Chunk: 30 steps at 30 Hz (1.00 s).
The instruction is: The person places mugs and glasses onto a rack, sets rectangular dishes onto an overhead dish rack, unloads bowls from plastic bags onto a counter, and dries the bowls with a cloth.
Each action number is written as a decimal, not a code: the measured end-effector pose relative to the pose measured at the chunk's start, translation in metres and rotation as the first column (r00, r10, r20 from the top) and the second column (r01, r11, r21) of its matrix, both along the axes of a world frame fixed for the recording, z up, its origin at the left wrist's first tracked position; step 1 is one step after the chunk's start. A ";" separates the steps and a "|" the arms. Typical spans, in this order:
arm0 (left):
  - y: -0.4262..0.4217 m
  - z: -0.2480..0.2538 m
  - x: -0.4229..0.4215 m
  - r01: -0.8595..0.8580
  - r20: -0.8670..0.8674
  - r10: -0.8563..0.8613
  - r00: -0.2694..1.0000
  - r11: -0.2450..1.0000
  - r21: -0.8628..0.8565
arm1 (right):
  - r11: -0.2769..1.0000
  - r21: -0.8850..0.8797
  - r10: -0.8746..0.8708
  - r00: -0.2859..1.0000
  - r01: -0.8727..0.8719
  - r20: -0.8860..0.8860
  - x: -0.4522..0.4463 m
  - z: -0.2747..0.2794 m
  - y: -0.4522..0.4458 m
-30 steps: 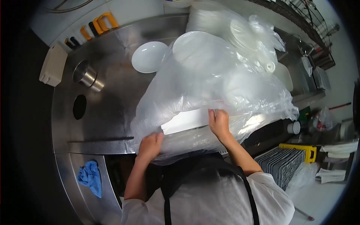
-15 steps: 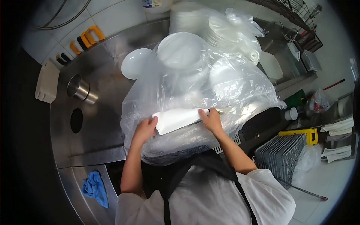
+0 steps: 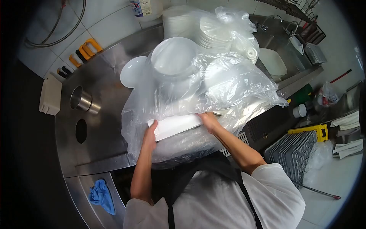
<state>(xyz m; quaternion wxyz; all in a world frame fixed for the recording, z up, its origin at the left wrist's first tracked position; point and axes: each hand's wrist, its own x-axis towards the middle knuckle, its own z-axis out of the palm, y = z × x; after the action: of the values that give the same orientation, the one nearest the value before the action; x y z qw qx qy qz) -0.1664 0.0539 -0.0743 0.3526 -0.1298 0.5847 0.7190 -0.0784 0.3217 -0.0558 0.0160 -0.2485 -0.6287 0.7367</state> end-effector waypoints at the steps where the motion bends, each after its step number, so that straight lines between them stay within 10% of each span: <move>1: -0.001 0.002 0.004 -0.052 0.009 0.051 0.999 0.997 0.061 | 1.000 -0.029 -0.012 1.000 0.012 0.010 0.003 0.013 -0.004; 12: -0.011 0.081 0.054 -0.149 -0.069 0.184 0.980 0.924 0.353 | 0.975 -0.199 -0.127 0.979 0.094 -0.160 0.059 0.100 -0.026; 30: 0.031 0.179 0.176 0.126 -0.501 -0.028 0.865 0.978 0.164 | 0.833 -0.469 -0.458 0.841 0.293 -0.289 0.244 0.112 -0.029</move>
<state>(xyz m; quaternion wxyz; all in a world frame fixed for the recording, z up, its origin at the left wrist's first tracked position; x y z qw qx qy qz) 0.0095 0.0847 0.1043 0.2302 0.1171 0.5884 0.7662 0.1651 0.2929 0.0567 0.2360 -0.2158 -0.3826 0.8669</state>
